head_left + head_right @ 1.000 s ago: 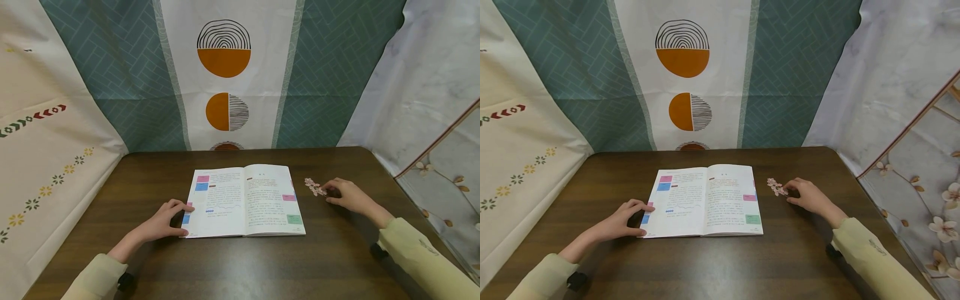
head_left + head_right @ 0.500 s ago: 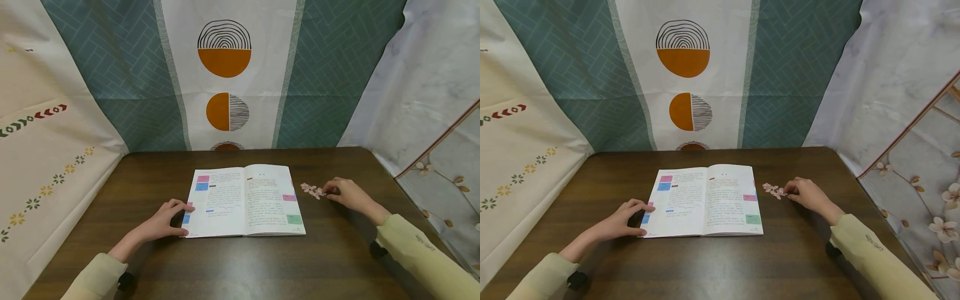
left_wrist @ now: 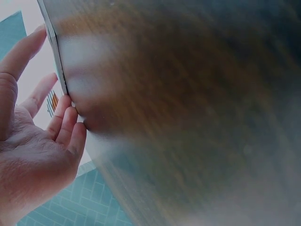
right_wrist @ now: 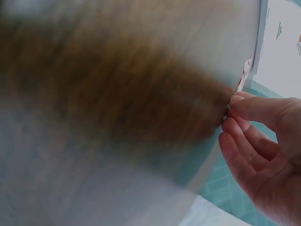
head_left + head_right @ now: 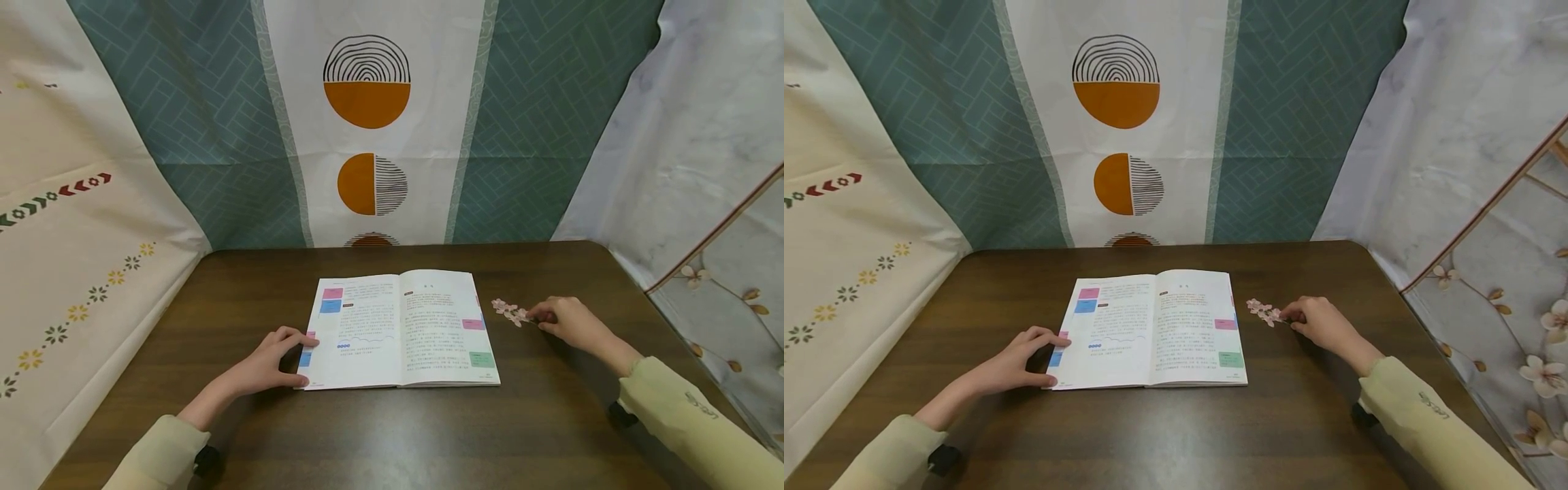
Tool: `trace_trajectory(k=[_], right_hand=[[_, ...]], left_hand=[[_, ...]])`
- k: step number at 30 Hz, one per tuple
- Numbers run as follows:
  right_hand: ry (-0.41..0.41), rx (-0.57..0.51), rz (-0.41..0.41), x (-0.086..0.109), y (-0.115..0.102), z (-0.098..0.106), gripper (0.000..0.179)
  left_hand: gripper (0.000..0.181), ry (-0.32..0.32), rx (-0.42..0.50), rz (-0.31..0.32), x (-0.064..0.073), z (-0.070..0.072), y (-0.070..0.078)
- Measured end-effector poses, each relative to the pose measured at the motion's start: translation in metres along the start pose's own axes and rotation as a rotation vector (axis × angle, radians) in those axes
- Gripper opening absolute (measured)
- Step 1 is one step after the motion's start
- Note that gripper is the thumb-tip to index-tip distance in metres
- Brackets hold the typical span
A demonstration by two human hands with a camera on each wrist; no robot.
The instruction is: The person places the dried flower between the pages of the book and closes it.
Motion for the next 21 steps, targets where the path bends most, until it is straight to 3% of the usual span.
trace_trajectory(k=[7,15,21], right_hand=[[-0.006,-0.013,0.008,-0.0009,-0.0013,0.0006,0.024],[-0.008,0.050,-0.076,0.0032,-0.0020,0.0027,0.008],[-0.004,0.059,-0.076,0.0037,-0.0024,0.0055,0.007]], left_hand=[[0.063,0.000,0.004,0.004,0.0009,-0.0013,0.0015],[0.063,-0.002,0.006,0.006,0.0006,-0.0001,0.0021],[0.064,-0.003,0.003,0.006,0.0006,0.0001,0.0015]])
Point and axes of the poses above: each hand's wrist, its own x-axis away from the middle knuckle, its own z-axis out of the back of the hand, y = z × x, the point moved 4 cm from there along -x, towards the middle knuckle, and after that the axes turned 8 degrees about -y, right-handed, at the moved point
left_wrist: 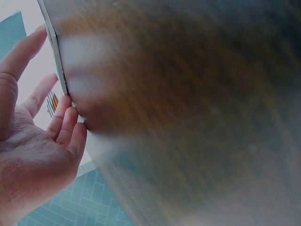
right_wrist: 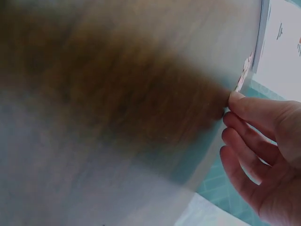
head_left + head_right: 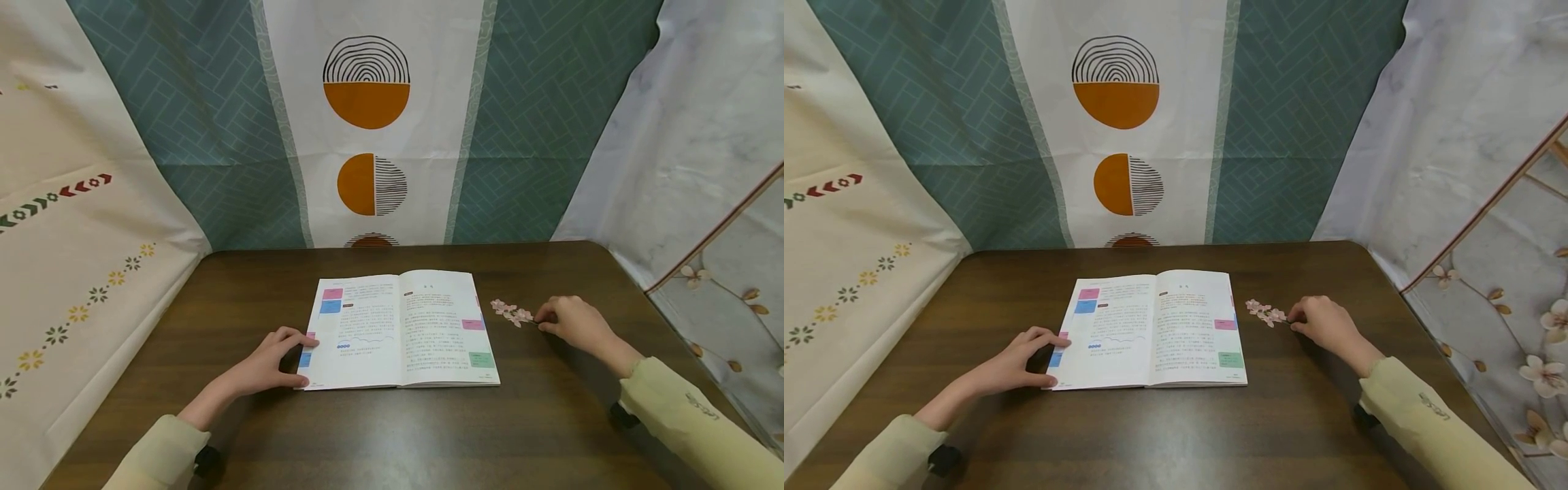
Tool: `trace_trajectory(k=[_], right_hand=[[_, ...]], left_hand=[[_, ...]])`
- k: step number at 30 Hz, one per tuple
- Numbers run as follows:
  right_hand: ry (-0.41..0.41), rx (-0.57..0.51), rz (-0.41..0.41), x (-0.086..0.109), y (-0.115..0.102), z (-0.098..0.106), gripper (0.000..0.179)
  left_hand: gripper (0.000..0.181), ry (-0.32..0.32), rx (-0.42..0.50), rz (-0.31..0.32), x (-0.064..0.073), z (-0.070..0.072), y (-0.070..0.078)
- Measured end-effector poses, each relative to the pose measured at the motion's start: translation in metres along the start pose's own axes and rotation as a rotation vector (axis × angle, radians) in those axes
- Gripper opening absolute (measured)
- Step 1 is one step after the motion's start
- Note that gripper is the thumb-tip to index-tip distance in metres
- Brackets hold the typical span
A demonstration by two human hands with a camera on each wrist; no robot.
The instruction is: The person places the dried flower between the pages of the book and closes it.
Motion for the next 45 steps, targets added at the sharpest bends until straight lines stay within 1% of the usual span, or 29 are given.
trace_trajectory(k=[6,20,22,27,31,33,35,39,45], right_hand=[[0.007,0.026,0.014,-0.0035,-0.0002,0.0029,0.008],[0.019,0.105,0.049,-0.0056,-0.0043,-0.0016,0.009],[0.005,0.083,0.058,-0.0058,-0.0043,-0.0019,0.010],[-0.040,-0.058,0.079,-0.0046,-0.0023,-0.0042,0.015],[-0.008,-0.107,0.098,-0.0034,-0.0030,-0.0039,0.021],[0.015,-0.110,0.102,-0.0037,-0.0035,-0.0037,0.023],[0.028,-0.110,0.100,-0.0047,-0.0038,-0.0031,0.020],[0.019,-0.095,0.082,-0.0074,-0.0041,-0.0012,0.011],[0.023,-0.042,0.047,-0.0101,-0.0020,0.0017,0.009]], left_hand=[[0.063,0.003,0.002,-0.002,0.0002,-0.0008,-0.0003],[0.063,0.006,0.002,-0.008,0.0005,0.0003,0.0012],[0.063,0.006,0.003,-0.011,0.0005,0.0004,0.0011],[0.063,0.003,0.005,-0.016,0.0007,0.0002,0.0009],[0.063,0.006,0.003,-0.018,0.0010,0.0008,0.0020],[0.063,0.007,0.000,-0.019,0.0013,0.0010,0.0029],[0.064,0.008,0.000,-0.019,0.0015,0.0010,0.0033],[0.064,0.008,-0.003,-0.022,0.0013,0.0006,0.0025],[0.063,0.009,-0.007,-0.021,0.0004,0.0004,0.0010]])
Point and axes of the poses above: each hand's wrist, its own x-axis away from the middle knuckle, its own z-axis out of the back of the hand, y = z × x, the point moved 4 cm from there along -x, towards the middle knuckle, and after that the axes turned 8 degrees about -y, right-handed, at the moved point
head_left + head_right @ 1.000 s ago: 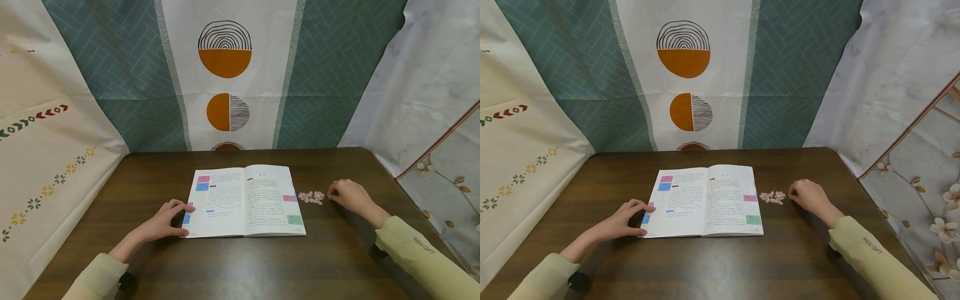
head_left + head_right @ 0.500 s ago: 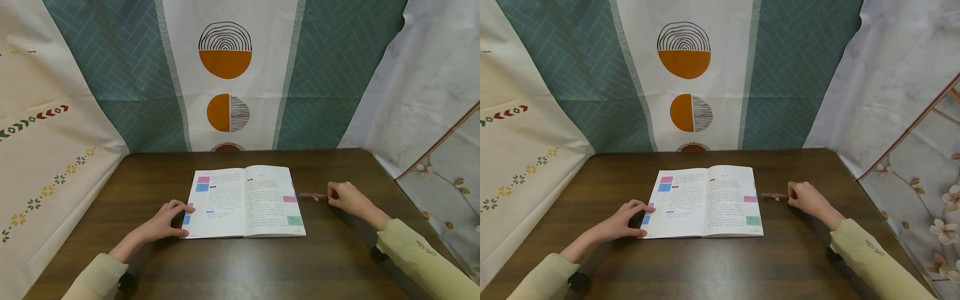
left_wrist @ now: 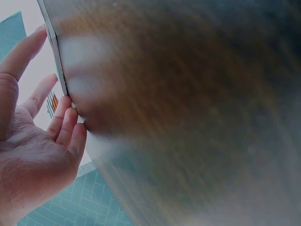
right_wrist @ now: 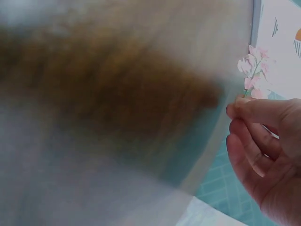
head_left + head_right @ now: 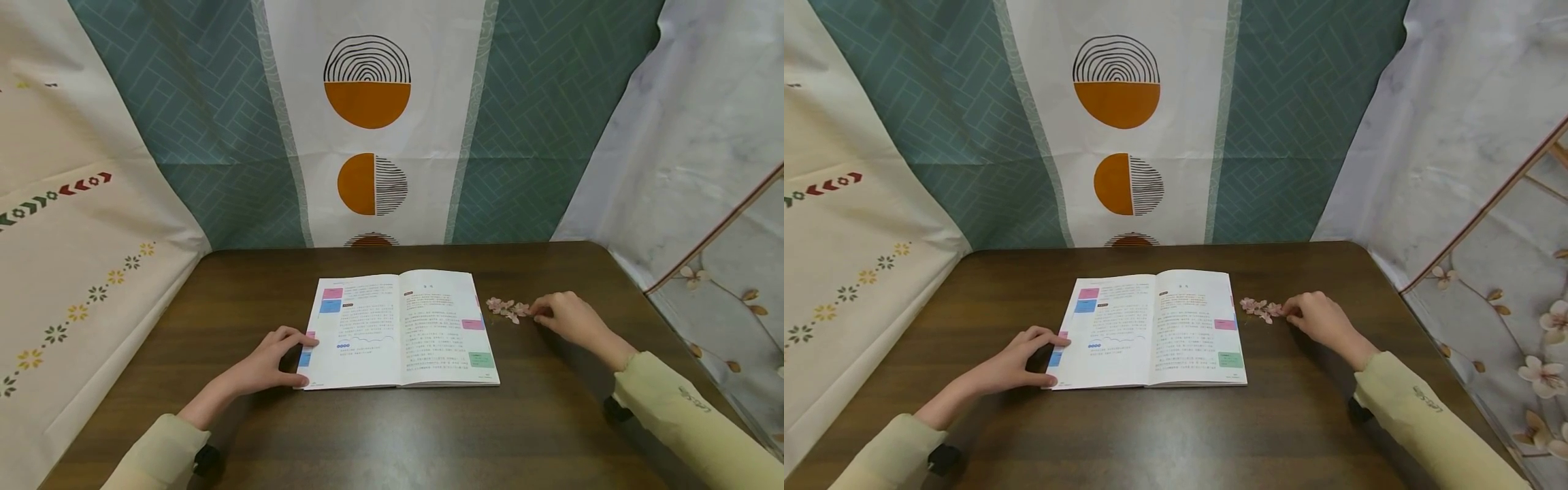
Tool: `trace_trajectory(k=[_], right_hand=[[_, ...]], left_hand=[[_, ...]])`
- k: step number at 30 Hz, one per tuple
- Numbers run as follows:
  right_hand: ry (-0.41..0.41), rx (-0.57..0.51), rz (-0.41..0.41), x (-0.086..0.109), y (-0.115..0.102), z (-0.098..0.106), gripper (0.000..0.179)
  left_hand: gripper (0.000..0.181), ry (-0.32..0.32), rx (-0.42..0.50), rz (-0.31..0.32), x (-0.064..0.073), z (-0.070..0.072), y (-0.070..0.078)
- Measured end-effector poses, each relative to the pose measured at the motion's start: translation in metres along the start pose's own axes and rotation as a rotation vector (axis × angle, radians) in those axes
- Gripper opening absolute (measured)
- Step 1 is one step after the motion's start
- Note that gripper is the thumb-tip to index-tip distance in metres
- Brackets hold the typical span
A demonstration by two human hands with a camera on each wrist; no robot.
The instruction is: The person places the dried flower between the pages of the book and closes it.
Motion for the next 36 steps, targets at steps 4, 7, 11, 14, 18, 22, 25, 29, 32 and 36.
trace_trajectory(k=[4,7,11,14,18,22,25,29,32,36], right_hand=[[0.018,0.009,-0.002,-0.003,-0.001,0.004,0.009],[0.020,-0.006,0.002,-0.006,-0.004,0.008,0.010],[0.017,-0.035,0.001,-0.011,-0.009,0.012,0.011],[0.017,-0.057,0.002,-0.017,-0.014,0.014,0.012],[0.017,-0.078,0.015,-0.026,-0.022,0.015,0.012],[0.010,-0.094,0.023,-0.038,-0.032,0.016,0.012],[0.001,-0.118,0.034,-0.048,-0.041,0.016,0.012],[-0.012,-0.154,0.057,-0.061,-0.056,0.017,0.014],[-0.025,-0.168,0.072,-0.069,-0.066,0.017,0.015],[-0.043,-0.182,0.086,-0.079,-0.078,0.015,0.014]], left_hand=[[0.062,-0.002,0.002,0.004,0.000,0.000,0.000],[0.062,-0.004,0.003,0.006,0.000,0.000,0.001],[0.061,-0.008,0.002,0.009,0.001,0.000,0.002],[0.061,-0.008,0.001,0.012,0.001,0.000,0.002],[0.061,-0.008,0.005,0.012,0.001,0.000,0.001],[0.061,-0.008,0.003,0.012,0.000,0.000,0.001],[0.061,-0.008,0.003,0.013,0.000,0.001,0.001],[0.062,-0.010,0.003,0.019,0.000,0.001,0.001],[0.062,-0.011,-0.001,0.022,0.000,0.001,0.001],[0.062,-0.011,-0.001,0.025,0.000,0.000,0.000]])
Point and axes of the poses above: each hand's wrist, its own x-axis away from the middle knuckle, its own z-axis out of the back of the hand, y = z × x, the point moved 4 cm from there along -x, towards the middle knuckle, and after that the axes turned 8 degrees about -y, right-handed, at the moved point
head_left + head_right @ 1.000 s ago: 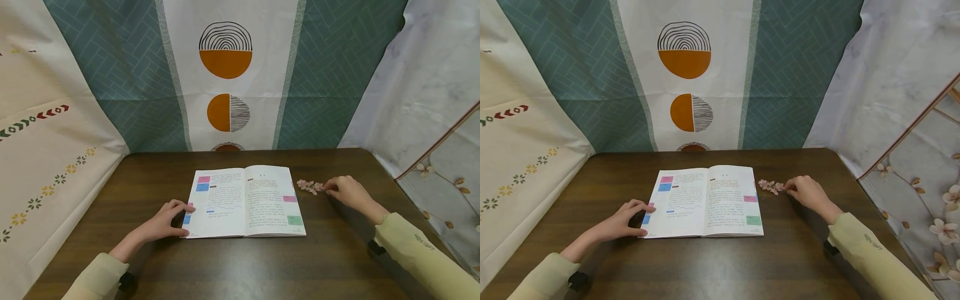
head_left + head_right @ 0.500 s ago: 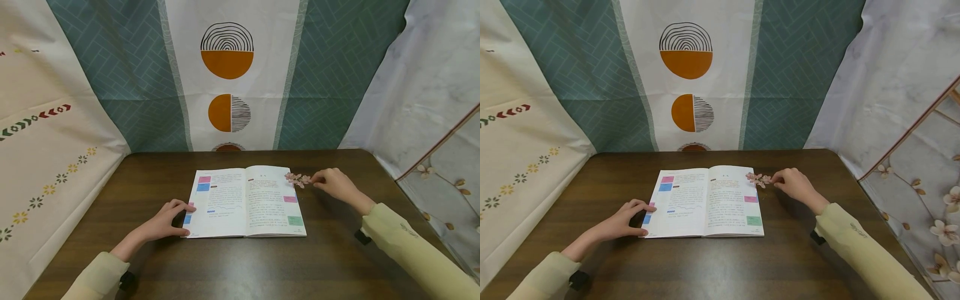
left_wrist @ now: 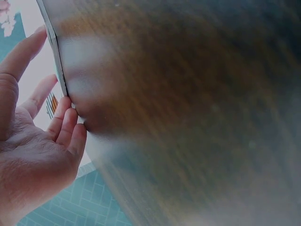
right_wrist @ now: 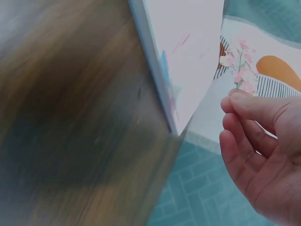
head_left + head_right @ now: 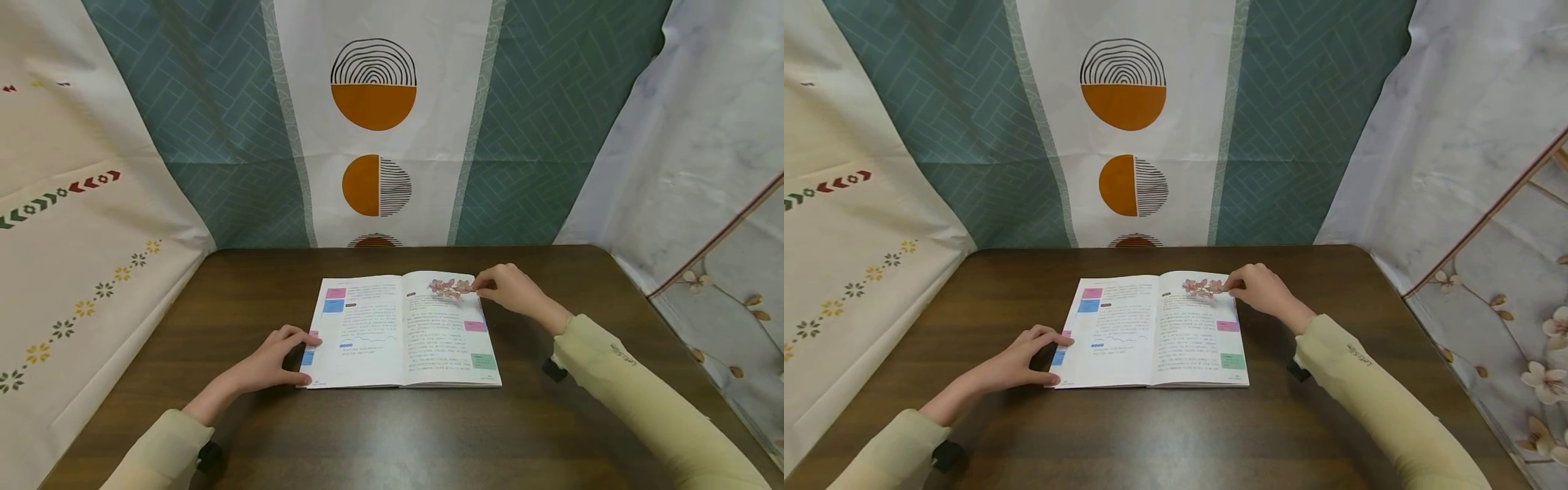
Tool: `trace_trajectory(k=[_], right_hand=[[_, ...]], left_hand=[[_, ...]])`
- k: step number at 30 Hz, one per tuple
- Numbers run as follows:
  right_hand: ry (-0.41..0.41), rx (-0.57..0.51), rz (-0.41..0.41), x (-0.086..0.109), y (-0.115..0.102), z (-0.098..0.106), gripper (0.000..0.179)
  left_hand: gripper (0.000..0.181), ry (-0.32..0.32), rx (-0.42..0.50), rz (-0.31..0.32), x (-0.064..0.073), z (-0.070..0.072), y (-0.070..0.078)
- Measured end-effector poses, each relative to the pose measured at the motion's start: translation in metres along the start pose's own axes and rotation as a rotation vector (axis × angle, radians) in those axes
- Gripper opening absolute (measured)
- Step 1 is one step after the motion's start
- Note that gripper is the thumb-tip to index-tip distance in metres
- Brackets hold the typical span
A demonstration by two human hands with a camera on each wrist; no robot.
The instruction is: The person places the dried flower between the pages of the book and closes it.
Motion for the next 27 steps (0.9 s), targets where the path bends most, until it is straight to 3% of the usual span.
trace_trajectory(k=[12,27], right_hand=[[-0.044,-0.096,-0.041,-0.025,-0.016,-0.021,0.011],[-0.038,-0.052,-0.088,-0.031,-0.023,-0.036,0.008]], left_hand=[[0.062,-0.006,0.002,0.006,-0.001,-0.002,-0.001],[0.062,0.003,0.000,0.004,0.000,0.000,0.000]])
Point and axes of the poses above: each hand's wrist, its own x-axis away from the middle knuckle, its own z-axis out of the back of the hand, y = z × x, the point moved 4 cm from there along -x, towards the middle knuckle, and after that the axes turned 8 degrees about -y, right-handed, at the moved point
